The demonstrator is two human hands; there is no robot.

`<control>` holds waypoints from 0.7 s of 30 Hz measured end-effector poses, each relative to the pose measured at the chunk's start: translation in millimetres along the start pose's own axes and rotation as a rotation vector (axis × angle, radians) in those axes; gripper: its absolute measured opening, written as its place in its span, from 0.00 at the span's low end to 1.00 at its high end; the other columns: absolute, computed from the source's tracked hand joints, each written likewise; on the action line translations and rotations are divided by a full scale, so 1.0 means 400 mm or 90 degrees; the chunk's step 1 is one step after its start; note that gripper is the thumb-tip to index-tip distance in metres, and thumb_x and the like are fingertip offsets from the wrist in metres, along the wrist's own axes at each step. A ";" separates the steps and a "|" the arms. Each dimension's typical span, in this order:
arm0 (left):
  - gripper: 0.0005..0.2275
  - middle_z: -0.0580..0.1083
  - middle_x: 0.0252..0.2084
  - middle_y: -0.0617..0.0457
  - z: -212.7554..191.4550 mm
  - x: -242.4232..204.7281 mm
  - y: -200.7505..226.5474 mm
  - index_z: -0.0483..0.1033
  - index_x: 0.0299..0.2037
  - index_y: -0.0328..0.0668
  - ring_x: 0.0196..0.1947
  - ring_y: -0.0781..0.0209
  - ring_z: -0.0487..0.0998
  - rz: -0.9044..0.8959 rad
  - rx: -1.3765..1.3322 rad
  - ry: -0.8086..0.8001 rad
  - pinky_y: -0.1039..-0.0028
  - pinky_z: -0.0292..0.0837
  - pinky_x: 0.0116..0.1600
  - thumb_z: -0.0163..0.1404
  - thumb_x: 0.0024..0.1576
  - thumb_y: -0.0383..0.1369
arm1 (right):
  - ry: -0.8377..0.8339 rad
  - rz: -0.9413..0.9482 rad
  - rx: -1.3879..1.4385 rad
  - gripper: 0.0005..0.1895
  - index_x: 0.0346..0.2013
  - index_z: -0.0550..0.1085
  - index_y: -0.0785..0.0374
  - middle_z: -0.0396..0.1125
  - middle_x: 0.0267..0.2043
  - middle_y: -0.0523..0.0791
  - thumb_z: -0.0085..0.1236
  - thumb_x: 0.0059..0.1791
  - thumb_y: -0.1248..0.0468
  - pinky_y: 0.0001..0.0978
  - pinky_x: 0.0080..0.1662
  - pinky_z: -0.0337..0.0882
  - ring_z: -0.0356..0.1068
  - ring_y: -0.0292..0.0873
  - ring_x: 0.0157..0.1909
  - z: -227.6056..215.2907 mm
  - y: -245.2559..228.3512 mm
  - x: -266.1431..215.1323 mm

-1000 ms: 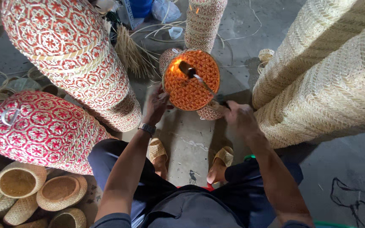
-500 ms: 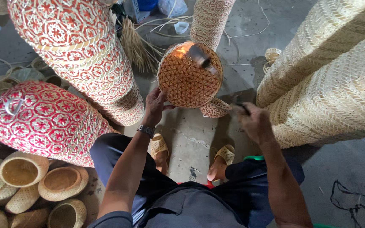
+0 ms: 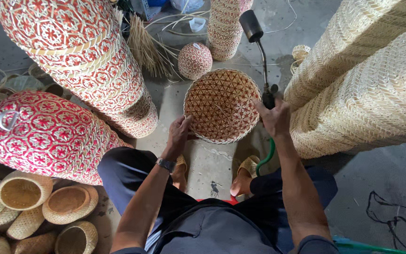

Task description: The person uses a gas torch to singe the loose fibers off various bamboo baskets and decorative items, turning each piece to ensure even treatment.

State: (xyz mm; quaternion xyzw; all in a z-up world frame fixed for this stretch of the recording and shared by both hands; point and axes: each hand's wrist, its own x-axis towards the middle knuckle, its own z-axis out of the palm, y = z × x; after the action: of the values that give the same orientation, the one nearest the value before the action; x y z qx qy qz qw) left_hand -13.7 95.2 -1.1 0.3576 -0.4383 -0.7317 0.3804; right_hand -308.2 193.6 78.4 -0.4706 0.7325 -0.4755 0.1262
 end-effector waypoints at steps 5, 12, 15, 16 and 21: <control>0.28 0.76 0.55 0.41 0.075 -0.083 0.030 0.72 0.59 0.36 0.56 0.45 0.75 0.661 0.812 0.054 0.54 0.66 0.62 0.50 0.57 0.52 | 0.020 -0.001 -0.089 0.25 0.25 0.71 0.69 0.64 0.23 0.46 0.66 0.48 0.49 0.43 0.32 0.67 0.65 0.44 0.26 0.016 0.026 0.022; 0.11 0.79 0.41 0.52 0.084 -0.053 0.000 0.78 0.47 0.47 0.52 0.43 0.77 0.682 0.887 -0.034 0.53 0.70 0.60 0.50 0.61 0.40 | -0.068 0.034 0.061 0.25 0.30 0.73 0.64 0.67 0.22 0.40 0.59 0.51 0.44 0.34 0.25 0.68 0.66 0.36 0.21 -0.034 -0.012 -0.004; 0.10 0.76 0.41 0.50 -0.012 0.068 0.054 0.78 0.45 0.41 0.47 0.56 0.77 0.436 0.494 -0.125 0.66 0.75 0.55 0.46 0.68 0.37 | -0.120 0.004 0.016 0.21 0.39 0.75 0.61 0.66 0.20 0.39 0.55 0.52 0.45 0.27 0.20 0.65 0.64 0.31 0.17 -0.130 -0.041 -0.029; 0.12 0.75 0.45 0.53 -0.037 0.095 0.068 0.77 0.46 0.38 0.48 0.63 0.77 0.381 0.098 -0.174 0.72 0.75 0.56 0.43 0.70 0.37 | -0.130 -0.028 -0.030 0.20 0.43 0.76 0.60 0.65 0.20 0.39 0.55 0.53 0.46 0.25 0.19 0.64 0.63 0.30 0.17 -0.162 -0.048 -0.033; 0.09 0.77 0.43 0.59 -0.147 0.144 0.160 0.77 0.52 0.34 0.42 0.72 0.73 0.427 0.278 -0.046 0.79 0.72 0.48 0.50 0.67 0.31 | -0.319 0.039 -0.001 0.20 0.35 0.79 0.64 0.65 0.20 0.39 0.56 0.54 0.49 0.27 0.21 0.63 0.62 0.30 0.18 -0.246 -0.055 -0.064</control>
State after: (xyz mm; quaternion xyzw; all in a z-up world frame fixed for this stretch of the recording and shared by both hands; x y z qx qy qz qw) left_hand 26.2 2.4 25.2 0.2411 -0.6889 -0.4691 0.4973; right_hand -344.5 268.8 140.5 -0.5512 0.6927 -0.3394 0.3181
